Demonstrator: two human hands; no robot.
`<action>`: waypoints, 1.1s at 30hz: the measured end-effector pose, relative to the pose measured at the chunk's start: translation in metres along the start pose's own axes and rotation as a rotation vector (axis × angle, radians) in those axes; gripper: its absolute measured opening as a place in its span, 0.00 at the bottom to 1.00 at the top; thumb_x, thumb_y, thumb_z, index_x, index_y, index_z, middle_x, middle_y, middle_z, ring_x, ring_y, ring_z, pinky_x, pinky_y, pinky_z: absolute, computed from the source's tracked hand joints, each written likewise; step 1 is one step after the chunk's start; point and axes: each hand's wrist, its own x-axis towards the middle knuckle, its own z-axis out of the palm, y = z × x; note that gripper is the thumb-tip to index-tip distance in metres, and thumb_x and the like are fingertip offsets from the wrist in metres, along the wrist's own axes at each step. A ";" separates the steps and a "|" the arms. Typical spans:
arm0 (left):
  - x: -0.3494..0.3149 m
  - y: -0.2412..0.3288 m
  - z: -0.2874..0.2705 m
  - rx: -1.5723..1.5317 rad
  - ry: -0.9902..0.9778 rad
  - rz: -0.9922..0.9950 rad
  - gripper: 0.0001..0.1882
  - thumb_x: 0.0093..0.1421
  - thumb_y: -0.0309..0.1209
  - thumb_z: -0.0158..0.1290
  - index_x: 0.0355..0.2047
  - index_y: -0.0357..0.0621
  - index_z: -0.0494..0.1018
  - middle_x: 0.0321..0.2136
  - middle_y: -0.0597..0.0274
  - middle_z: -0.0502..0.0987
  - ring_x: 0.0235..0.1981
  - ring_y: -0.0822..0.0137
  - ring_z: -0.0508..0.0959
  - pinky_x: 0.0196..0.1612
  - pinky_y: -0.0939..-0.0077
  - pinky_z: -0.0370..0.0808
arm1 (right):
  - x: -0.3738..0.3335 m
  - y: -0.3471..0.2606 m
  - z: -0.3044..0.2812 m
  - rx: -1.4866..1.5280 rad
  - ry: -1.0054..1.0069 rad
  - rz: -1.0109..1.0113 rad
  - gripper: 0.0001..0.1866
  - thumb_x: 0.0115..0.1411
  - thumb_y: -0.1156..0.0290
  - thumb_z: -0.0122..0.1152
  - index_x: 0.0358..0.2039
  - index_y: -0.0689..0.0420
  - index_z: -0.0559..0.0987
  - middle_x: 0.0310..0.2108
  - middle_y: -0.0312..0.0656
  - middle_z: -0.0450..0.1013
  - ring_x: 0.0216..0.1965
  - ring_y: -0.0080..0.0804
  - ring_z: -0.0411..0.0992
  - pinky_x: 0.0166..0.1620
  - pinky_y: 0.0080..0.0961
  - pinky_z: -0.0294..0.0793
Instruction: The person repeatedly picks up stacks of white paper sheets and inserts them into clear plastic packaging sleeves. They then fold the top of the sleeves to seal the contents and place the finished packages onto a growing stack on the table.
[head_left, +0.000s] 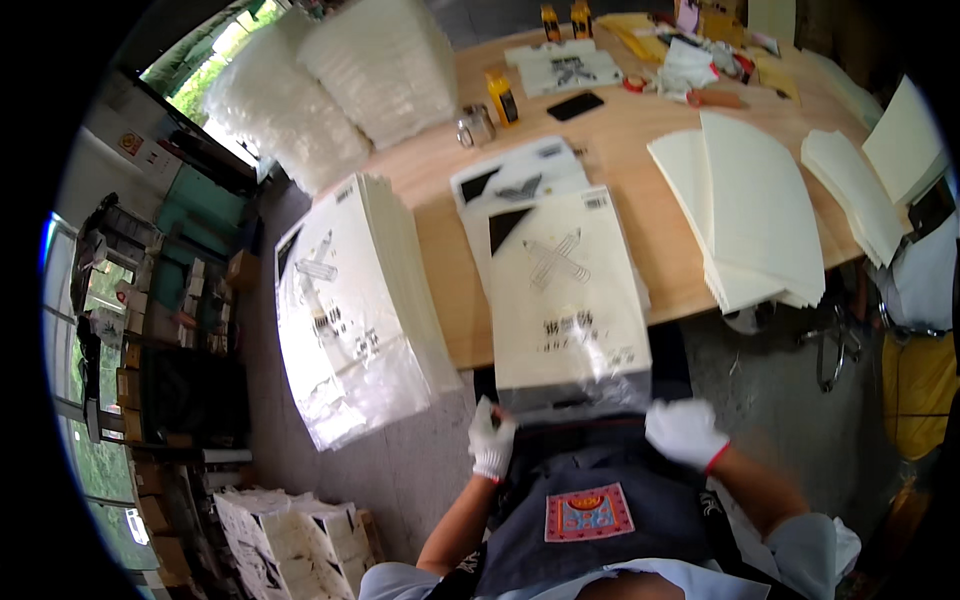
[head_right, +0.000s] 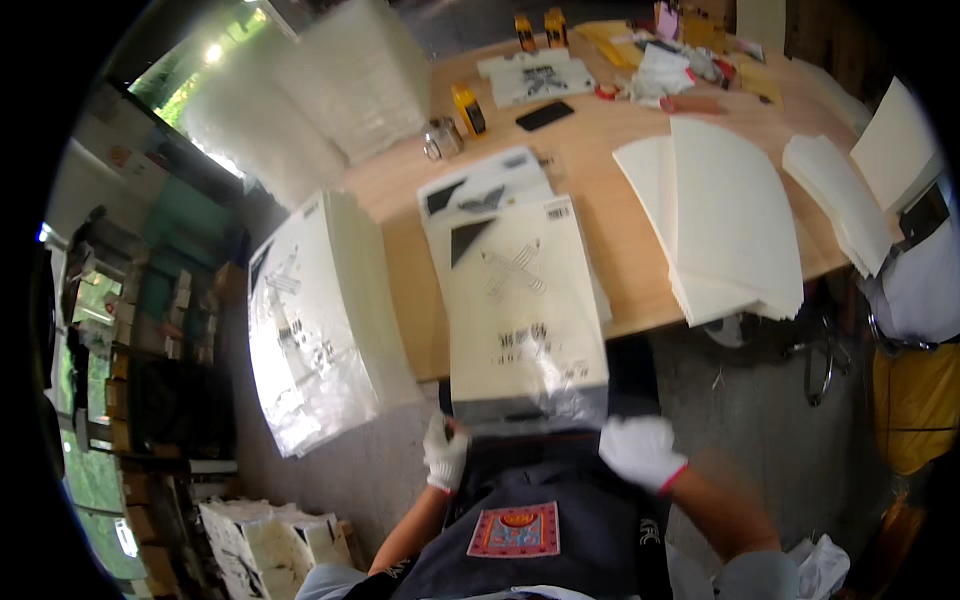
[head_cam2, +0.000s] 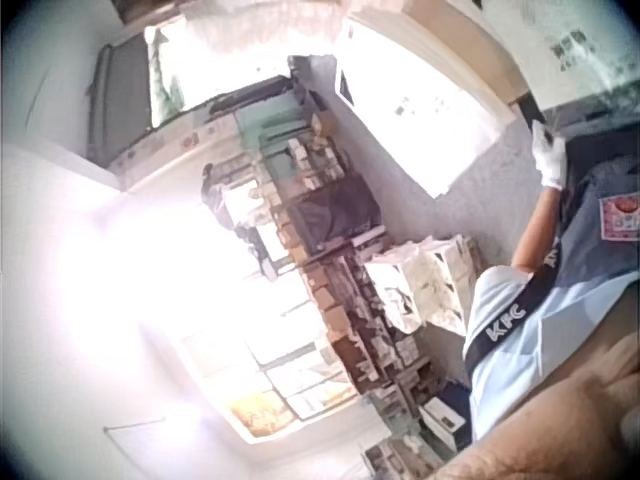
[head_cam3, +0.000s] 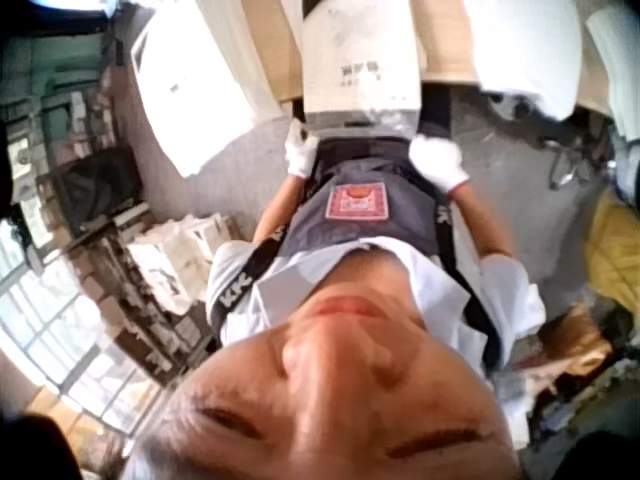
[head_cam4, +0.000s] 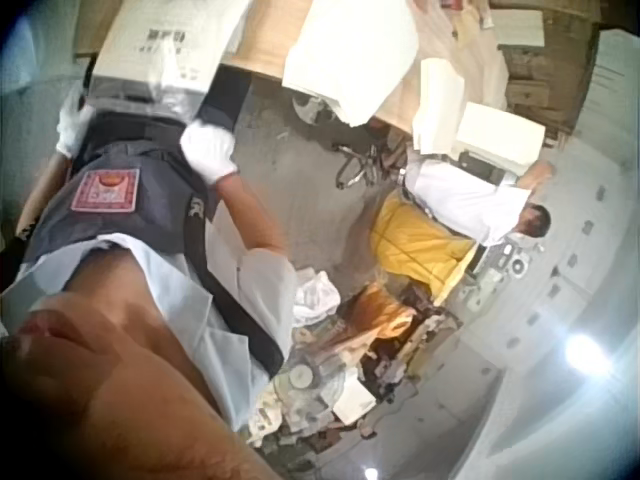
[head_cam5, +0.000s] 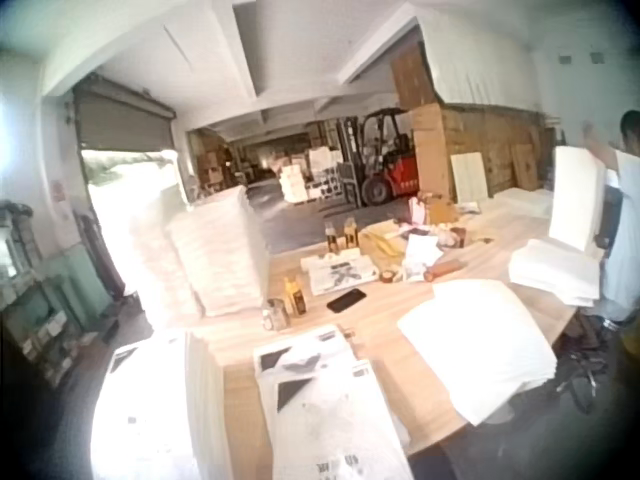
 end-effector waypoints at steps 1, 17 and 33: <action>-0.004 -0.018 -0.002 0.088 0.009 0.042 0.08 0.50 0.24 0.55 0.24 0.42 0.65 0.17 0.61 0.67 0.20 0.71 0.68 0.26 0.74 0.67 | -0.002 0.001 0.015 0.124 -0.162 0.053 0.11 0.56 0.63 0.50 0.23 0.54 0.76 0.24 0.52 0.75 0.23 0.43 0.75 0.25 0.41 0.72; -0.034 -0.085 -0.046 -0.227 -0.034 -0.190 0.07 0.61 0.32 0.52 0.30 0.42 0.69 0.23 0.64 0.74 0.26 0.73 0.73 0.31 0.77 0.72 | 0.100 0.038 0.066 1.850 0.056 0.240 0.14 0.61 0.66 0.57 0.42 0.61 0.76 0.33 0.36 0.77 0.27 0.19 0.72 0.25 0.18 0.70; 0.062 0.151 -0.095 0.204 0.115 0.766 0.06 0.62 0.26 0.49 0.27 0.44 0.66 0.19 0.69 0.67 0.18 0.73 0.68 0.22 0.75 0.67 | 0.138 -0.028 0.058 1.885 -0.105 -0.047 0.17 0.64 0.69 0.49 0.51 0.64 0.71 0.42 0.41 0.75 0.38 0.25 0.73 0.43 0.18 0.72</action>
